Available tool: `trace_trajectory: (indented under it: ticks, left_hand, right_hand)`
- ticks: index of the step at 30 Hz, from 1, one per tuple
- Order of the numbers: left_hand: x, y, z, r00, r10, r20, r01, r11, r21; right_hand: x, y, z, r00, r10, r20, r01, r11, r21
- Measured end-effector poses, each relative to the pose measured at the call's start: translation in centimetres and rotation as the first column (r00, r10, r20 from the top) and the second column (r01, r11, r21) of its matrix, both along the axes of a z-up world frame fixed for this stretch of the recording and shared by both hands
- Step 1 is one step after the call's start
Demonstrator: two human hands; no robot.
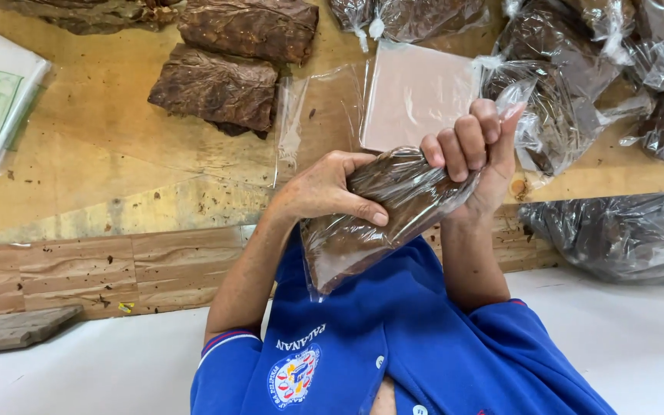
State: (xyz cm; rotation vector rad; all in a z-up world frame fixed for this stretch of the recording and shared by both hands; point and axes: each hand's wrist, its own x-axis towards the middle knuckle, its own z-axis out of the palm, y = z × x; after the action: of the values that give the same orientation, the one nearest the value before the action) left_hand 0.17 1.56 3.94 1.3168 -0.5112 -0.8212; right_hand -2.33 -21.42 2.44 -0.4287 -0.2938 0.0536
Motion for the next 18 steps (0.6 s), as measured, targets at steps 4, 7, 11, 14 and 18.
trace_trajectory:
  ticks: [4, 7, 11, 14, 18]
  left_hand:
    - [-0.4, 0.4, 0.7, 1.000, -0.003, -0.012, 0.003, 1.000, -0.011]
    - [-0.7, 0.5, 0.6, 1.000, -0.008, -0.017, 0.008, 0.999, -0.036]
    - [-0.4, 0.9, -2.2, 0.999, -0.035, 0.019, 0.036, 0.999, -0.040]
    - [-0.7, 1.4, 0.5, 0.942, -0.117, 0.313, 0.111, 0.993, 0.038]
    - [-1.6, 1.0, 1.1, 0.917, -0.109, 0.383, 0.064, 0.989, 0.130]
  right_hand:
    - [-0.8, 0.6, 0.5, 1.000, 0.018, -0.024, -0.018, 1.000, 0.021]
    - [-0.9, 0.9, 0.8, 1.000, 0.018, -0.019, -0.018, 1.000, 0.005]
    - [-1.3, 1.0, 1.2, 0.999, -0.025, 0.040, 0.026, 1.000, -0.016]
    - [-1.4, -1.0, 1.3, 0.991, -0.054, 0.119, 0.061, 0.996, -0.061]
    - [-1.7, -1.7, 3.2, 0.976, -0.080, 0.202, 0.100, 0.991, -0.090]
